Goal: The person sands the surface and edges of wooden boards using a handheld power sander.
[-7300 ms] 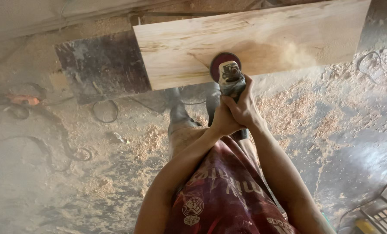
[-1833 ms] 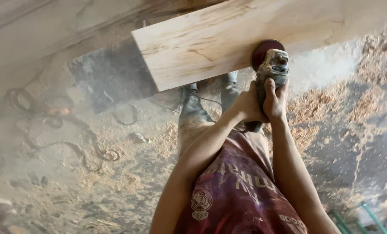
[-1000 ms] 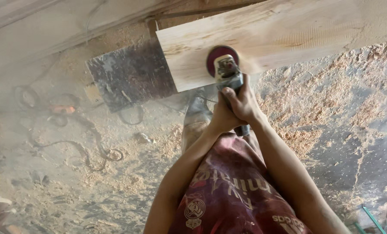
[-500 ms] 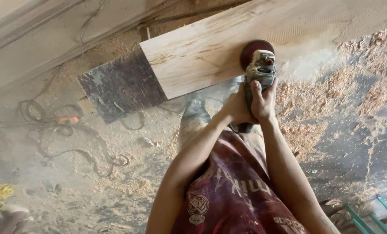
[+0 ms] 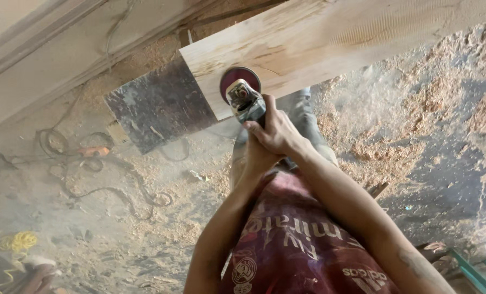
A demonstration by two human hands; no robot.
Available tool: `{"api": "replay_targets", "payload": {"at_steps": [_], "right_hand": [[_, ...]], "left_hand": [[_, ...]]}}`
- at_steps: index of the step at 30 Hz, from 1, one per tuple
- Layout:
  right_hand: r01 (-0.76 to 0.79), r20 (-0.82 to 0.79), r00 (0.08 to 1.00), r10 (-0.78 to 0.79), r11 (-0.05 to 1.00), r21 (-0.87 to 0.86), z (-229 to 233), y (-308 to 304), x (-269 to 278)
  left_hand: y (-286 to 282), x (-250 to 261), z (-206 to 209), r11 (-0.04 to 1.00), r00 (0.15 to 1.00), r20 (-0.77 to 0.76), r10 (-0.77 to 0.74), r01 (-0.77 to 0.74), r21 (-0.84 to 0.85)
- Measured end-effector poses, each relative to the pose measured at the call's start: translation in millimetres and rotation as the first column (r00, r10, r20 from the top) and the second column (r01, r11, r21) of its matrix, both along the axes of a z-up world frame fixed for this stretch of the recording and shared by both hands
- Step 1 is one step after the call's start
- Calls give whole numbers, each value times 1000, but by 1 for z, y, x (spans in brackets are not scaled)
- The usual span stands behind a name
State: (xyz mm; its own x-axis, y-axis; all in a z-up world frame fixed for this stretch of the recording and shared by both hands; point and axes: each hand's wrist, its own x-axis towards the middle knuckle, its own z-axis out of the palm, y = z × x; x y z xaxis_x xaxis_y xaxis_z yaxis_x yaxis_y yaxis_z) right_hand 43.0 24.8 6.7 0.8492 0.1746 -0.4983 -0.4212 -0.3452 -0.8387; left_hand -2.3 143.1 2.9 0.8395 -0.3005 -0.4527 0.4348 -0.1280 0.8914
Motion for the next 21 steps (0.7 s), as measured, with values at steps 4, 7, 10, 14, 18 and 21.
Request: {"api": "replay_targets", "payload": {"at_steps": [4, 7, 10, 14, 18, 21], "right_hand": [[39, -65, 997, -43, 997, -62, 5, -32, -12], [139, -6, 990, -140, 988, -65, 8, -50, -19], [219, -38, 974, -225, 969, -113, 4, -72, -24], [325, 1, 944, -330, 929, -176, -4, -95, -29], [478, 81, 878, -471, 856, -196, -10, -106, -30], [526, 88, 851, -518, 839, -141, -14, -88, -26]], "left_hand": [[-26, -6, 3, 998, 997, 65, -48, 50, -26], [-45, 7, 3, 991, 989, -80, -122, 118, -58], [-61, 12, 1, 982, 974, -124, -187, 182, -53], [-84, 27, -2, 962, 961, -23, -274, 274, -4], [-95, 50, -7, 909, 895, -173, -412, 417, -11], [-85, 58, -14, 901, 901, -101, -422, 429, 63]]}}
